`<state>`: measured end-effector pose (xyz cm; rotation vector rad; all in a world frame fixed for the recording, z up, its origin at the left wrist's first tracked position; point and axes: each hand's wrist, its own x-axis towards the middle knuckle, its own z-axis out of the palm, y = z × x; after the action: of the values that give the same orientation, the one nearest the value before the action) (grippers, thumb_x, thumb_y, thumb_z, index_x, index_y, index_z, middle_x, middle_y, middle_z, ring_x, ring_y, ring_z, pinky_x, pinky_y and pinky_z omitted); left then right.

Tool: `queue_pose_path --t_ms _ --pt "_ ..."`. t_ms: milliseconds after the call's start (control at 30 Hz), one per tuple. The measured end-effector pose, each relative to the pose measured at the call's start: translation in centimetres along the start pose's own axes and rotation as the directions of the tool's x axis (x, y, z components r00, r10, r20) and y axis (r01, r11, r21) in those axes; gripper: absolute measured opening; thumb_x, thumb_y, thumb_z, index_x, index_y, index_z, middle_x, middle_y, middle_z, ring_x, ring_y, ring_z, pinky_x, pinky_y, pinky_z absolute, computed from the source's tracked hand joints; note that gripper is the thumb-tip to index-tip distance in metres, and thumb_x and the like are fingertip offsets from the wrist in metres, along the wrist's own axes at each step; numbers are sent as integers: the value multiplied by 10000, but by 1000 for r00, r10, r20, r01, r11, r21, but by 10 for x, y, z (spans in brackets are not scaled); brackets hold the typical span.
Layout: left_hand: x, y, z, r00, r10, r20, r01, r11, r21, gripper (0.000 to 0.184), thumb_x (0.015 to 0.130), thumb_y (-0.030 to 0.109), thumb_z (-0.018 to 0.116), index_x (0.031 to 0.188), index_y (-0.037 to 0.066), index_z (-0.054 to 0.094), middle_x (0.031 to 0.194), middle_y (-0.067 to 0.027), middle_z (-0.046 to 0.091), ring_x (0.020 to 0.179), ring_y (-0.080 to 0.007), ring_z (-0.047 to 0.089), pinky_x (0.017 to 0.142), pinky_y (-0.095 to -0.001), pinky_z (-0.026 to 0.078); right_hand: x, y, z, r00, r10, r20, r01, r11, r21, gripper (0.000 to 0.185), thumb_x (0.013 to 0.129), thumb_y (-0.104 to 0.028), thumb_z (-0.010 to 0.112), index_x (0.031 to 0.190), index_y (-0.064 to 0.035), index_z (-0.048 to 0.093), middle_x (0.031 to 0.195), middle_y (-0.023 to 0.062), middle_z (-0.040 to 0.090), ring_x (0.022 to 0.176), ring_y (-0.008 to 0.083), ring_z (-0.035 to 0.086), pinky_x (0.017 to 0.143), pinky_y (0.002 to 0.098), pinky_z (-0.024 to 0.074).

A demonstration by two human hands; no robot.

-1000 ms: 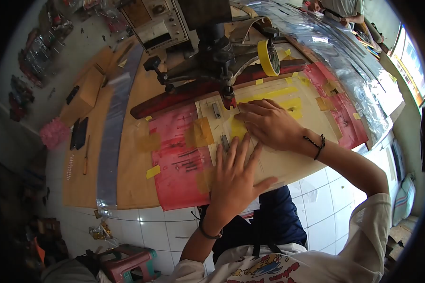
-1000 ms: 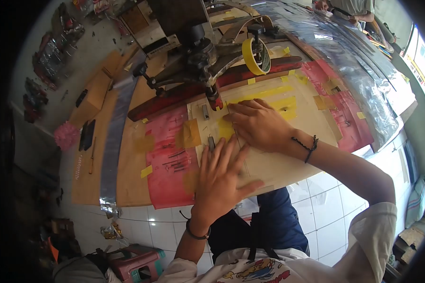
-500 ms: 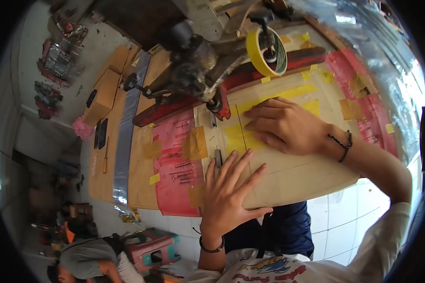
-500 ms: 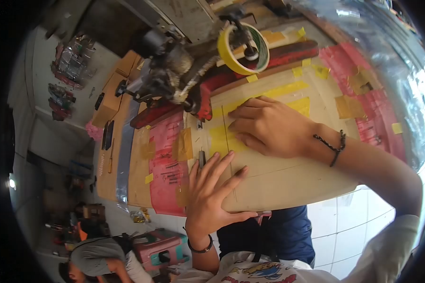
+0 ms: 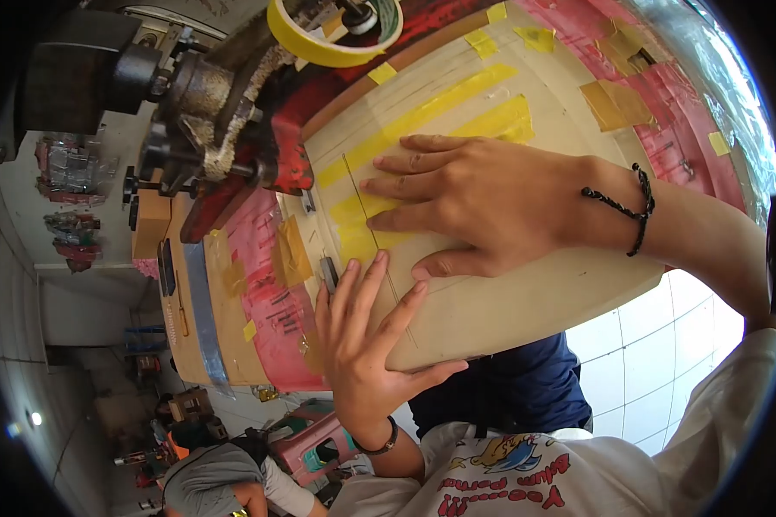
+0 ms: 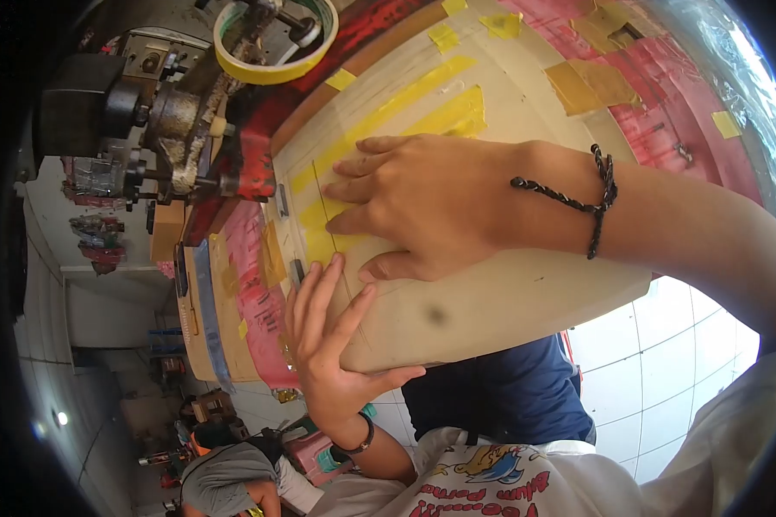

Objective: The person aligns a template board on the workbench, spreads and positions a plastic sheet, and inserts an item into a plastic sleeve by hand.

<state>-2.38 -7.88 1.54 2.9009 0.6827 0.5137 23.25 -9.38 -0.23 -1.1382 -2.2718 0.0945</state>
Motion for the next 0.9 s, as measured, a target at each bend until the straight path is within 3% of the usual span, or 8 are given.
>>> queue_pose_path --t_ms 100,300,400,500,600,700,900 --pt "0 2 -5 1000 -11 2 11 1000 5 800 654 657 793 1279 168 689 1405 -162 575 1282 -419 524 1082 -598 327 -1 0 0 1000 -6 -1 6 1000 0 566 862 -337 665 1322 -16 587 1485 242 455 1400 380 414 1204 513 275" --pt "-34 0 -3 987 -131 -91 126 991 -52 547 828 506 725 1174 83 731 1308 -136 653 1271 -370 560 1109 -583 314 0 2 3 998 -14 -64 11 999 -39 571 876 -423 666 1280 -22 632 1437 219 520 1379 362 449 1198 473 287" --pt "-52 7 6 959 -202 -201 184 977 -104 416 874 410 695 1135 90 743 1286 -117 667 1257 -369 568 1130 -573 291 0 0 -1 999 47 18 -46 998 -34 610 872 -444 678 1346 -70 585 1498 202 457 1423 362 390 1213 513 248" --pt "-74 11 15 922 -238 -304 216 971 -105 354 894 384 676 1096 102 751 1248 -93 684 1248 -367 572 1157 -558 247 1 0 -1 999 26 -45 -29 998 -53 582 873 -452 672 1283 -41 634 1417 213 538 1373 371 452 1198 478 283" --pt "-94 9 28 886 -267 -380 272 961 -40 360 920 417 640 1103 124 743 1255 -96 674 1284 -363 538 1179 -548 193 3 -1 -3 999 37 -30 -40 996 -85 566 883 -449 666 1286 -53 633 1423 212 531 1376 367 447 1197 481 284" --pt "-99 5 37 841 -323 -434 317 944 -88 410 926 492 613 1139 162 730 1319 -116 632 1354 -341 465 1191 -537 157 5 -2 -6 998 54 13 -52 991 -121 578 891 -453 662 1322 -71 608 1444 213 509 1390 363 433 1196 485 287" --pt "-107 -10 46 863 -277 -423 268 960 -81 478 900 614 584 1162 239 723 1403 -108 569 1371 -301 415 1201 -491 114 8 -4 -4 989 149 -25 -151 973 -174 573 908 -439 656 1384 -133 564 1481 184 483 1407 360 413 1203 490 282"
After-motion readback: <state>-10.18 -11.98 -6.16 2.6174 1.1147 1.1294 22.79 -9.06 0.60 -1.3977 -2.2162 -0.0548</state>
